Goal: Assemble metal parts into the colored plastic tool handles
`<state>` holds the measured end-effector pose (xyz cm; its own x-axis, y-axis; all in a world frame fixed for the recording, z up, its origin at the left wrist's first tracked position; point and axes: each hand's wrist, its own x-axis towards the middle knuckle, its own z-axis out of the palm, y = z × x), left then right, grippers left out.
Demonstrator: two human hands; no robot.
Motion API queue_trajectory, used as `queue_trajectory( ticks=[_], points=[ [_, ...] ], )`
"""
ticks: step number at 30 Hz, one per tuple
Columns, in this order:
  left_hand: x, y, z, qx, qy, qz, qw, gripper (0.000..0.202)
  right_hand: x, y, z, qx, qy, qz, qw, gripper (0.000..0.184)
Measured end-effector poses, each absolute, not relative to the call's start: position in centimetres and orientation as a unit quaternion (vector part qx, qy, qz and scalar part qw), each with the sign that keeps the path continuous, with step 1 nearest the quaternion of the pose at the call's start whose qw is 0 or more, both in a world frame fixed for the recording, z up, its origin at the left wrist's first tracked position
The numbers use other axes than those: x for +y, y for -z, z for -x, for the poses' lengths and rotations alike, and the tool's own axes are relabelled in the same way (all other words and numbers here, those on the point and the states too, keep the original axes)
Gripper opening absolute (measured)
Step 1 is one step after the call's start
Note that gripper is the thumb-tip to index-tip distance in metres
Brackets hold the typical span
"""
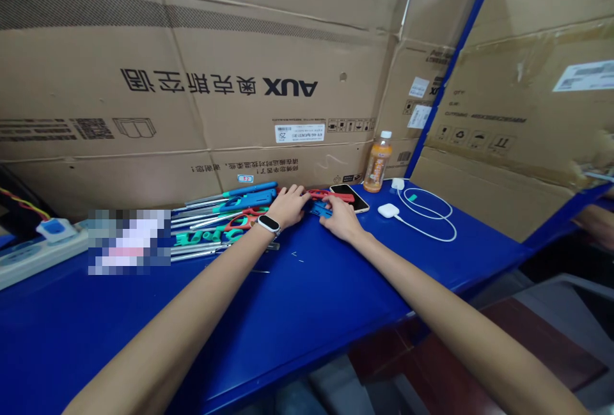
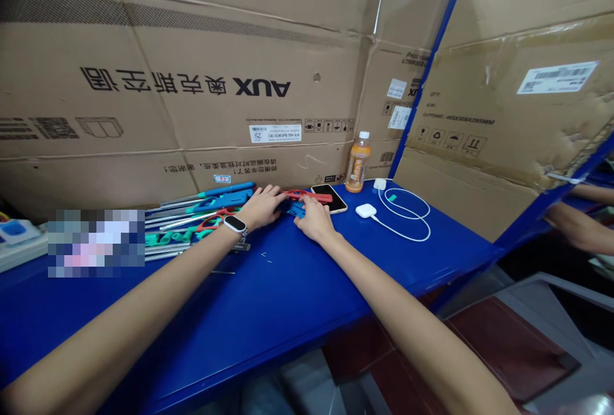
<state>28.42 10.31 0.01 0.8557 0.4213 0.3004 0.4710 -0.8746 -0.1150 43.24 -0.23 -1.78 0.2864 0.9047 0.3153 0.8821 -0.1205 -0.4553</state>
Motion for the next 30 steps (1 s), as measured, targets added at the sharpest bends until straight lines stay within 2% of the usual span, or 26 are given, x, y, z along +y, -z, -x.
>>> queue_trajectory(
  ticks=[5, 11, 13, 15, 18, 21, 30],
  points=[
    [10.1, -0.4, -28.4, -0.21, 0.127, 0.967, 0.075, 0.044, -0.8, 2.3, -43.7, -0.602, -0.038, 0.704, 0.374, 0.047],
    [9.5, -0.6, -27.8, -0.182, 0.116, 0.974, 0.068, 0.038, -2.0, 2.6, -43.9, -0.63, -0.099, 0.647, 0.418, 0.042],
    [9.4, -0.6, -27.6, -0.169, 0.119, 0.976, 0.061, 0.027, -2.3, 2.3, -43.9, -0.642, -0.082, 0.641, 0.413, 0.034],
    [9.4, -0.6, -27.4, -0.159, 0.12, 0.979, 0.049, 0.017, -2.5, 1.9, -44.2, -0.636, -0.007, 0.667, 0.388, 0.027],
    [9.4, -0.4, -27.1, -0.138, 0.113, 0.983, 0.034, 0.011, -2.4, 1.5, -44.8, -0.612, 0.07, 0.73, 0.295, 0.03],
    [9.2, -0.1, -26.5, -0.115, 0.113, 0.986, 0.037, 0.015, -2.3, 1.7, -45.3, -0.608, 0.038, 0.758, 0.232, 0.035],
    [7.9, 0.0, -24.7, -0.123, 0.099, 0.986, 0.045, 0.029, -1.9, 1.7, -45.0, -0.603, -0.01, 0.733, 0.315, 0.029]
  ],
)
